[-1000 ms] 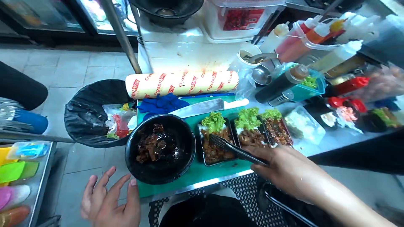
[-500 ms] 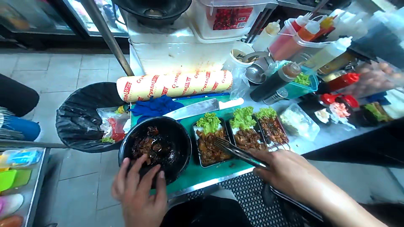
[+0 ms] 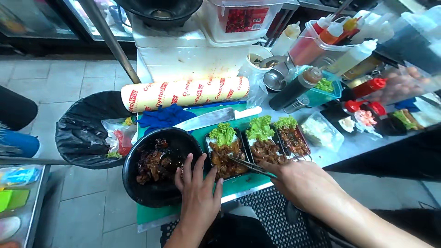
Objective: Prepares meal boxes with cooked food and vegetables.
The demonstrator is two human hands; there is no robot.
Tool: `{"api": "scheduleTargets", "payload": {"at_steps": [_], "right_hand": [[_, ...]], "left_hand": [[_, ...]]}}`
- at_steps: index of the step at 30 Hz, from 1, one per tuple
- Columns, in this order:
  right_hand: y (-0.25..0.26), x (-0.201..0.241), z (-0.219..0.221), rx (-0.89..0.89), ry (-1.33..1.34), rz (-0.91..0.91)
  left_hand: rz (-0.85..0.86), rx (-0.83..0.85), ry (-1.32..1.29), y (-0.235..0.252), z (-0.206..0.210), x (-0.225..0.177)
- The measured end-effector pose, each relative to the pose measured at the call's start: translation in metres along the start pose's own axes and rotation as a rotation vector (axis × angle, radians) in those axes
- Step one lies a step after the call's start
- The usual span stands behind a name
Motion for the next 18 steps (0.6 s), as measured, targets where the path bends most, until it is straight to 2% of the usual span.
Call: {"api": "scheduleTargets", "payload": {"at_steps": [3, 7, 11, 14, 18], "right_hand": [[-0.003, -0.001, -0.004, -0.106, -0.01, -0.021], [0.007, -0.001, 0.0, 0.043, 0.021, -0.013], [0.002, -0.005, -0.003, -0.088, 0.02, -0.021], [0.007, -0.003, 0.0, 0.034, 0.019, -0.009], [0.006, -0.008, -0.004, -0.01, 0.022, 0.025]], "left_hand": [[0.01, -0.005, 0.007, -0.002, 0.001, -0.001], [0.009, -0.001, 0.018, -0.003, 0.005, -0.003], [-0.016, -0.017, 0.007, -0.008, 0.002, -0.001], [-0.008, -0.019, -0.01, -0.007, 0.003, -0.002], [-0.005, -0.048, -0.014, -0.007, -0.002, -0.001]]}}
Point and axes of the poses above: each hand's wrist, its own y-axis towards the middle knuckle, its own z-axis out of the palm, x = y × z, the point moved 5 cm from there along y, towards the middle knuckle, and after that the axes turned 12 degrees about -y, right-handed, at the moved point
